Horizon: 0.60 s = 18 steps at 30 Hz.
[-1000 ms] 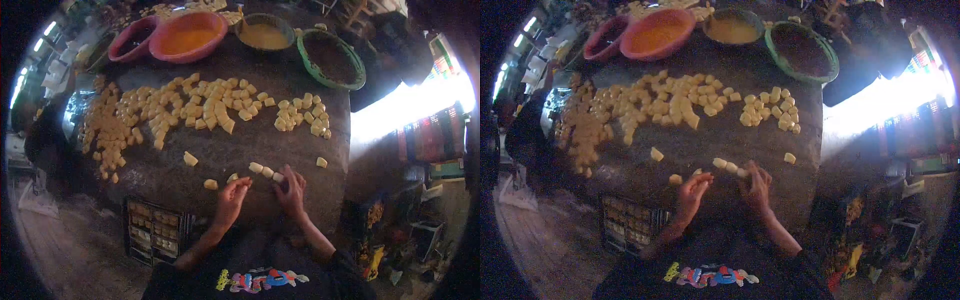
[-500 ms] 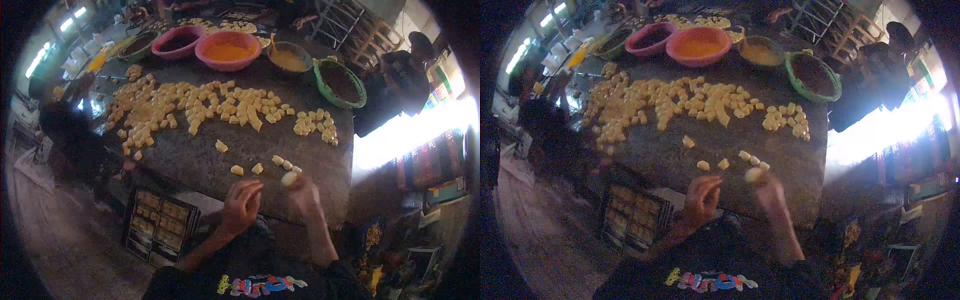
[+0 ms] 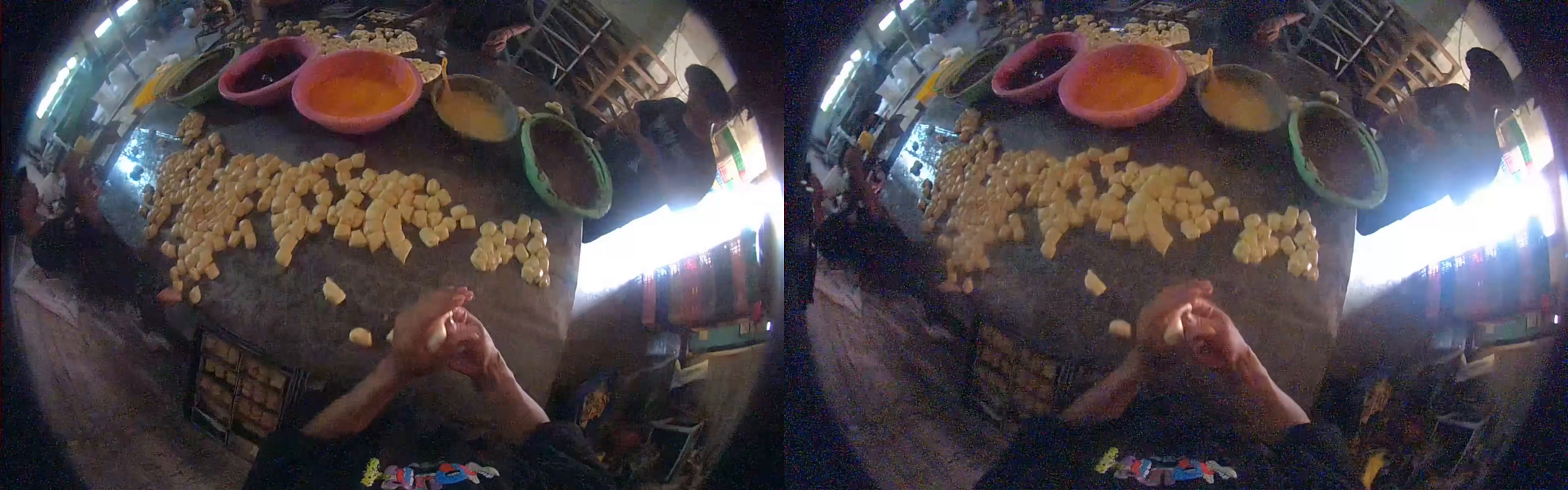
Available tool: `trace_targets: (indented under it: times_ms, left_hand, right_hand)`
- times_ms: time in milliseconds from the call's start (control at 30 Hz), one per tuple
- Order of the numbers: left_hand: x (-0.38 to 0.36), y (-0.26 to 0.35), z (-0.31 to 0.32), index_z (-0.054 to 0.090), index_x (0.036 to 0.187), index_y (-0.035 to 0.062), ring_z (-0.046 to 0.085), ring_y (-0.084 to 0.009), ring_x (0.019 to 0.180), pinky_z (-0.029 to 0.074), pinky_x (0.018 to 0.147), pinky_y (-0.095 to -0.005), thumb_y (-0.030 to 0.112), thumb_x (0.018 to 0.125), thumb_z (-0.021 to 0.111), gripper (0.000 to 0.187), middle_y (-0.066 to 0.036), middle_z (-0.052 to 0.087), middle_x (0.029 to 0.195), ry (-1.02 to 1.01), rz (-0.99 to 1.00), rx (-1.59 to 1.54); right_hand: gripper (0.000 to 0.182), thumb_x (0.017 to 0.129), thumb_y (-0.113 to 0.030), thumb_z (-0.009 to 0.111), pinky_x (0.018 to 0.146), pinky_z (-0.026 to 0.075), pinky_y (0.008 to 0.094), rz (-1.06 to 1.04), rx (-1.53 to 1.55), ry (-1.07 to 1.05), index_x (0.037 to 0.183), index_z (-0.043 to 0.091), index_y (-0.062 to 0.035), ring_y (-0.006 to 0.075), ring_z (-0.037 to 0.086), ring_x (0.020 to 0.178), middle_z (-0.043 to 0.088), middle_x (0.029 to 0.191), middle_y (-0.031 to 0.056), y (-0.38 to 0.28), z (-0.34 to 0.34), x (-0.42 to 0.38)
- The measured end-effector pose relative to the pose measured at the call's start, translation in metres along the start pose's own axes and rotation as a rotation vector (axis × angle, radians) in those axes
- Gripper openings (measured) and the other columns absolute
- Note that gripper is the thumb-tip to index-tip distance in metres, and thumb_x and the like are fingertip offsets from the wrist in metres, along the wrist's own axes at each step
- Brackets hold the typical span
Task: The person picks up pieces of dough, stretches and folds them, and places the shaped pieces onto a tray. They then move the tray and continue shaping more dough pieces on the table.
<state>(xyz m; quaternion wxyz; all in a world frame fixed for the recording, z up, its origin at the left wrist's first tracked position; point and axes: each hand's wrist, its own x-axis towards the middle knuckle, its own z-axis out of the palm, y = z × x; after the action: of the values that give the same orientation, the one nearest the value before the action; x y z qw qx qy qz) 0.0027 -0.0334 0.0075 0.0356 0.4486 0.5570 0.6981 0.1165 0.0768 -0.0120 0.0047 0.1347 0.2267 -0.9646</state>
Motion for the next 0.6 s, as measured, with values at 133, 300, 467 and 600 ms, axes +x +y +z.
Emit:
trace_targets:
  times_ms: [133,300,467,600]
  left_hand:
    - [0.023,0.002,0.011,0.043,0.154,0.0028,0.050,-0.0359,0.142,0.050,0.110,-0.0467,0.029,0.095,0.077,0.073,-0.025,0.046,0.154,-0.047,-0.398,0.133]
    - [-0.003,-0.016,-0.028,0.049,0.149,0.0013,0.054,-0.0353,0.138,0.049,0.111,-0.0458,0.023,0.104,0.065,0.053,-0.023,0.055,0.147,-0.205,-0.766,0.242]
    - [-0.015,-0.007,-0.045,0.062,0.134,-0.0010,0.066,-0.0304,0.124,0.054,0.105,-0.0422,0.015,0.108,0.057,0.031,-0.020,0.069,0.129,-0.043,-0.946,0.166]
    - [-0.009,-0.002,-0.047,0.063,0.132,-0.0009,0.068,-0.0279,0.122,0.056,0.103,-0.0404,0.014,0.109,0.054,0.029,-0.019,0.069,0.129,-0.018,-0.852,0.173]
  right_hand:
    - [0.026,0.088,-0.016,0.077,0.082,0.057,0.0335,0.044,-0.767,-0.204,0.110,0.072,-0.0047,0.0192,0.070,0.090,0.074,0.101,0.0078,-0.143,-0.036,0.086]
    - [0.041,0.101,-0.037,0.064,0.084,0.057,0.0425,-0.591,-2.019,0.436,0.117,0.065,0.0007,0.0279,0.071,0.094,0.073,0.101,0.0183,-0.310,-0.064,0.287]
    - [0.078,0.102,-0.068,0.046,0.096,0.054,0.0526,-0.299,-2.370,0.444,0.126,0.064,0.0044,0.0445,0.067,0.111,0.069,0.117,0.0286,-0.324,-0.102,0.358]
    - [0.080,0.103,-0.070,0.040,0.096,0.054,0.0494,-0.418,-2.327,0.591,0.129,0.063,0.0025,0.0390,0.069,0.107,0.070,0.113,0.0224,-0.295,-0.043,0.306]
